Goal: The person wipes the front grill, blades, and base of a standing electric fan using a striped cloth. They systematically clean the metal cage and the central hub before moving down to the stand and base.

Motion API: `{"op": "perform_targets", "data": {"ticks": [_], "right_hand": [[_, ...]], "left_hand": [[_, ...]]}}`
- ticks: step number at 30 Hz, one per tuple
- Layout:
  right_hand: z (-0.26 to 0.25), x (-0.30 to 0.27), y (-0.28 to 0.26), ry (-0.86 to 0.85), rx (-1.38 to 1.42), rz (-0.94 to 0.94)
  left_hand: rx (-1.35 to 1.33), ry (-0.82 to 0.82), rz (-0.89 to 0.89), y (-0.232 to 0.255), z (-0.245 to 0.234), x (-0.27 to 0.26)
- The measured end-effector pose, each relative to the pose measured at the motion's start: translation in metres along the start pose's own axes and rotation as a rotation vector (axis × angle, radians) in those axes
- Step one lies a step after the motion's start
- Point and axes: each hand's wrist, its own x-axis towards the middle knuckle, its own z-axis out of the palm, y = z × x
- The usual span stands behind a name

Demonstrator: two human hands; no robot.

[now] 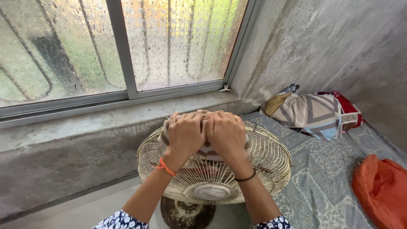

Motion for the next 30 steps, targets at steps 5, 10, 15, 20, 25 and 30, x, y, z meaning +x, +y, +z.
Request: {"op": "perform_targets", "data": {"ticks": [5, 10, 15, 20, 25, 30], "right_hand": [[-0.005, 0.023, -0.009, -0.502, -0.031, 0.380], [0.002, -0.033, -0.016, 0.097, -0.086, 0.084], [0.037, -0.095, -0.013, 0.463, -0.121, -0.012], [0.112, -0.164, 0.004, 0.444, -0.144, -0.068], [0.162, -0.207, 0.018, 0.399, -0.079, -0.033], [0.126, -0.217, 0.000, 0.322, 0.027, 0.002]], "left_hand": [[-0.098, -0.411, -0.229, -0.009, -0.008, 0.035], [-0.151, -0.022, -0.076, -0.002, -0.001, -0.020], [-0.083, 0.440, 0.215, -0.001, 0.011, -0.073], [0.019, 0.521, 0.339, -0.033, 0.058, -0.118], [0.060, 0.468, 0.312, -0.043, 0.085, -0.171], [-0.029, 0.359, 0.135, -0.028, 0.069, -0.196]]}}
